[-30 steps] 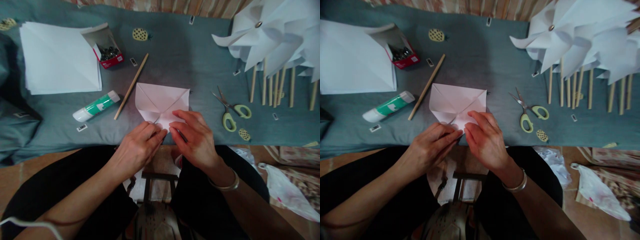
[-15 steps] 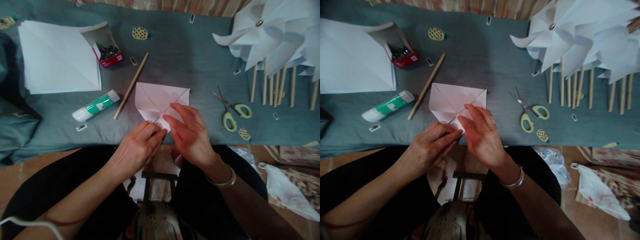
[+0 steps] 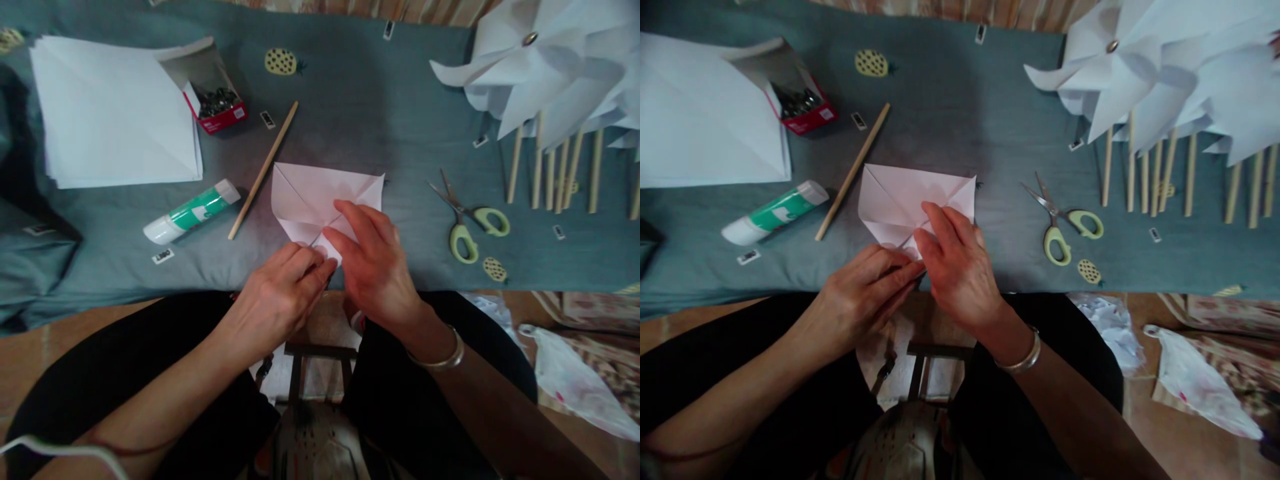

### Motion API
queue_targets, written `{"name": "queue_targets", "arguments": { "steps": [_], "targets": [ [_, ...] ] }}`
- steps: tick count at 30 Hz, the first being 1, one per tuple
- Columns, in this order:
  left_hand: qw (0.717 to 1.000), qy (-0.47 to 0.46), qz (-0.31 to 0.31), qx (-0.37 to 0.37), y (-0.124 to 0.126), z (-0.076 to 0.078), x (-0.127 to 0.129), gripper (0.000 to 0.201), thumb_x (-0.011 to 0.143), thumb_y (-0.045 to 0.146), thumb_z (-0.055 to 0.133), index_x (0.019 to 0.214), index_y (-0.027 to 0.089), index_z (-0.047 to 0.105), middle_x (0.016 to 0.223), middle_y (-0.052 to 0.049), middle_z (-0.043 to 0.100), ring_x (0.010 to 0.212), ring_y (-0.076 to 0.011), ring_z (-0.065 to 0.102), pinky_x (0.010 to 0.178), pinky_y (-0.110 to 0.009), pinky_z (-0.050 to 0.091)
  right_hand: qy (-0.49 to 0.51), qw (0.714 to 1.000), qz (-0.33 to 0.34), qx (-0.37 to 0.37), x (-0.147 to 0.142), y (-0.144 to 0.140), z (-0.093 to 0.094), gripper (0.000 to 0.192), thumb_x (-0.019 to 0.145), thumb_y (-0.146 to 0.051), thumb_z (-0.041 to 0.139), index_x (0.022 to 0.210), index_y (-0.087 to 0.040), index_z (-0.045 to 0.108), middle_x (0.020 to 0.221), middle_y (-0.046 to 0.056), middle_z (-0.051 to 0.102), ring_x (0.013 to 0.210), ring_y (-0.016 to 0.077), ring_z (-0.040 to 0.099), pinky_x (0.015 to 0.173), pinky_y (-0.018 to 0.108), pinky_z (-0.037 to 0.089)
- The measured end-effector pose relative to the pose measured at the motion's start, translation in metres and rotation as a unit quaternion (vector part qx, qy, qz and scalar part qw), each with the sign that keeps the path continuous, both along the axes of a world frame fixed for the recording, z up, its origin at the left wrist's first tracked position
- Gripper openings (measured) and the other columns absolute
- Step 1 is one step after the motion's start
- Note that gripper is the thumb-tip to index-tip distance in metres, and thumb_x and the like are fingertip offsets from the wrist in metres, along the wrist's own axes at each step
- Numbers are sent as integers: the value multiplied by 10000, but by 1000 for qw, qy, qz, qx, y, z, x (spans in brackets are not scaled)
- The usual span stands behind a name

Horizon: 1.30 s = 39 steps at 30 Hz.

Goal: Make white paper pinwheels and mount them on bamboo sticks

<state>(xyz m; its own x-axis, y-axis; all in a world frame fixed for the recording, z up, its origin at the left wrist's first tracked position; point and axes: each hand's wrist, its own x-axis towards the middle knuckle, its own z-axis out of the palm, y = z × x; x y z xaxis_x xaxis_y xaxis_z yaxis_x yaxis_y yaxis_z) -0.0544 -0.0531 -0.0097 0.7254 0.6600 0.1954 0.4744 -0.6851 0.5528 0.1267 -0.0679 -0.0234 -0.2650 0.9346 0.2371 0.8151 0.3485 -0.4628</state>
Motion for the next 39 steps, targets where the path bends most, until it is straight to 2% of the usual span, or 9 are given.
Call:
{"name": "queue_targets", "arguments": {
  "steps": [9, 12, 16, 20, 22, 26, 29, 33, 39],
  "targets": [
    [999, 8, -2, 51, -1, -1, 1, 221, 950, 178, 514, 1137, 99, 602, 951, -104, 648, 896, -198, 602, 750, -327, 572, 7, 1000, -1, 1, -2, 0, -7, 298, 942, -129, 432, 1148, -206, 633, 1414, 113, 546, 1314, 273, 464, 1048, 495, 426],
    [998, 7, 2, 65, -2, -2, 1, 226, 951, 177, 510, 1144, 100, 601, 952, -109, 650, 890, -200, 599, 744, -334, 571, 75, 997, -6, -30, 8, 2, 0, 332, 928, -129, 423, 1148, -239, 646, 1444, 82, 519, 1334, 252, 465, 1082, 497, 428],
    [998, 17, 3, 66, -3, -3, 1, 236, 956, 179, 500, 1152, 100, 606, 965, -116, 656, 901, -200, 602, 766, -344, 572, 182, 982, -40, -45, 28, 10, 9, 402, 954, -148, 383, 1283, -287, 568, 1413, 50, 559, 1344, 202, 490, 1137, 462, 404],
    [997, 19, 3, 77, -3, -3, 1, 239, 945, 174, 520, 1147, 87, 614, 964, -114, 659, 906, -200, 613, 776, -333, 577, 109, 992, -62, 13, 45, 28, 5, 407, 969, -234, 376, 1345, -216, 533, 1418, 74, 562, 1366, 228, 469, 1172, 426, 349],
    [996, 19, 3, 86, -3, -3, 0, 243, 942, 165, 524, 1152, 79, 610, 967, -114, 661, 908, -201, 619, 774, -325, 580, 74, 995, -61, 12, 49, 39, 1, 433, 968, -248, 371, 1379, -190, 496, 1444, 85, 536, 1377, 242, 456, 1175, 447, 344],
    [994, 25, 3, 102, -3, -3, 0, 253, 948, 159, 505, 1165, 70, 600, 980, -121, 663, 902, -207, 624, 772, -336, 584, 44, 998, -41, -14, 50, 57, -2, 439, 967, -258, 389, 1398, -234, 467, 1463, 77, 517, 1378, 253, 453, 1152, 493, 369],
    [993, 26, 2, 113, -3, -2, -2, 261, 947, 161, 505, 1171, 66, 599, 986, -126, 664, 894, -213, 624, 764, -342, 585, 57, 997, -51, -30, 52, 63, -2, 403, 956, -279, 431, 1343, -237, 535, 1377, 81, 596, 1284, 260, 545, 1091, 484, 435],
    [992, 28, 3, 125, -1, 3, -6, 269, 928, 143, 533, 1180, 79, 600, 1003, -119, 671, 910, -214, 623, 786, -340, 577, 120, 986, -102, -46, 59, 63, -2, 336, 914, -280, 520, 1217, -216, 650, 1125, 73, 727, 999, 227, 681, 901, 409, 546],
    [988, 50, 44, 139, 15, 3, -22, 250, 919, 121, 526, 1145, 135, 633, 1114, -107, 672, 982, -222, 610, 814, -353, 562, 144, 978, -139, -67, 66, 42, 7, 244, 850, -279, 618, 1057, -217, 731, 874, 24, 752, 728, 164, 666, 681, 306, 535]
  ]
}}
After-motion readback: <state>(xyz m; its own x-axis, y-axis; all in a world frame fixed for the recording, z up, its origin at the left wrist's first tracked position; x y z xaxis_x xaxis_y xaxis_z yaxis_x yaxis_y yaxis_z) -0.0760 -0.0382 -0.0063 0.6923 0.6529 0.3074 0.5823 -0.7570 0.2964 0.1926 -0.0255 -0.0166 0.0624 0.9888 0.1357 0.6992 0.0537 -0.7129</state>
